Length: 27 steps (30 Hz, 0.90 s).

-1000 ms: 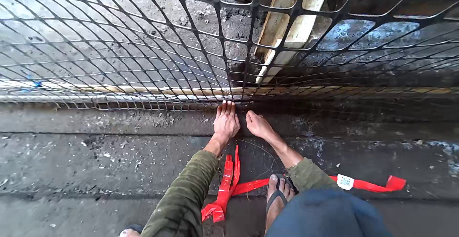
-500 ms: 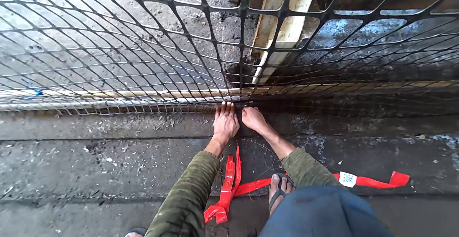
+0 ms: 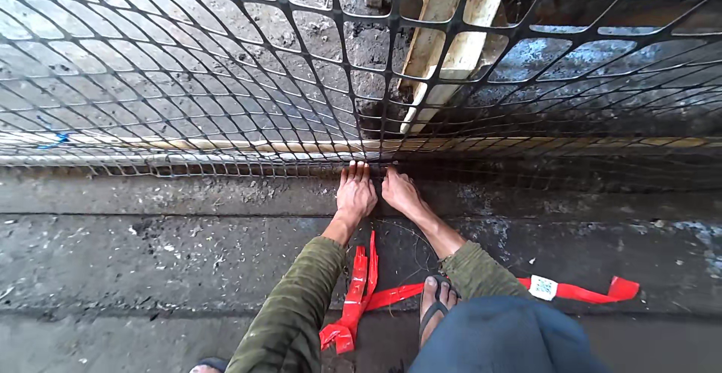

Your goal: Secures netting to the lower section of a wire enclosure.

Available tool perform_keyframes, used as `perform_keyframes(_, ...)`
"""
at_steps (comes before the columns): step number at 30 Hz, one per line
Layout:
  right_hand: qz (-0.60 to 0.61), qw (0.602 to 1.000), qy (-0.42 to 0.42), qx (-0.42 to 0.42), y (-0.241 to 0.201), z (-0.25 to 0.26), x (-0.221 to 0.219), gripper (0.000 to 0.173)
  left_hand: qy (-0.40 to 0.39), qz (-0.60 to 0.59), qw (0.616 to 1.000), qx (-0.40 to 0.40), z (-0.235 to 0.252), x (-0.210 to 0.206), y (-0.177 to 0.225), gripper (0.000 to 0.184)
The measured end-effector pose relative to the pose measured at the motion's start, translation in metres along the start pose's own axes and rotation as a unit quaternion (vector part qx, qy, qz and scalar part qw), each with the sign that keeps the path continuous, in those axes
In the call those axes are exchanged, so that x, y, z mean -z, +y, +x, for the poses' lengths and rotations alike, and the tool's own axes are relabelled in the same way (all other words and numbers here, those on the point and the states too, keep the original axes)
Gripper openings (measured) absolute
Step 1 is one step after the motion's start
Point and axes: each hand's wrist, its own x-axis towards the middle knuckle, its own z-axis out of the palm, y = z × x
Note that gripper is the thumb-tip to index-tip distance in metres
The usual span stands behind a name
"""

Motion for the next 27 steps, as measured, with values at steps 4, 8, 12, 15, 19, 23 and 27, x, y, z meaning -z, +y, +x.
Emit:
perform_keyframes(4,0.017,1.000,-0.008,0.000,0.000,-0.014,0.009,0.038,-0.005,0.003,1.000,0.003,0.000,0.001,0.000,0.056)
perform_keyframes(8,0.033,0.999,-0.012,0.007,0.000,-0.018,0.017,0.035,-0.013,0.001,1.000,0.004,-0.001,0.004,0.001,0.056)
perform_keyframes(12,0.041,0.999,-0.010,-0.007,-0.003,-0.011,0.020,0.036,-0.013,0.003,1.000,0.002,0.000,0.004,0.001,0.056)
perform_keyframes(15,0.043,0.999,-0.007,-0.019,-0.008,-0.002,0.017,0.037,-0.007,-0.001,1.000,0.000,0.000,0.003,0.000,0.055)
perform_keyframes(19,0.046,0.999,0.017,-0.011,-0.008,0.010,0.005,0.038,-0.006,-0.008,1.000,-0.004,0.001,0.002,-0.003,0.056)
perform_keyframes(23,0.016,0.999,0.048,0.014,-0.007,0.011,-0.003,0.038,-0.003,0.001,1.000,-0.005,0.002,0.000,-0.003,0.057)
perform_keyframes(27,-0.046,0.997,0.061,0.015,-0.007,0.009,0.000,0.037,-0.004,0.001,1.000,-0.003,0.001,0.000,-0.002,0.057)
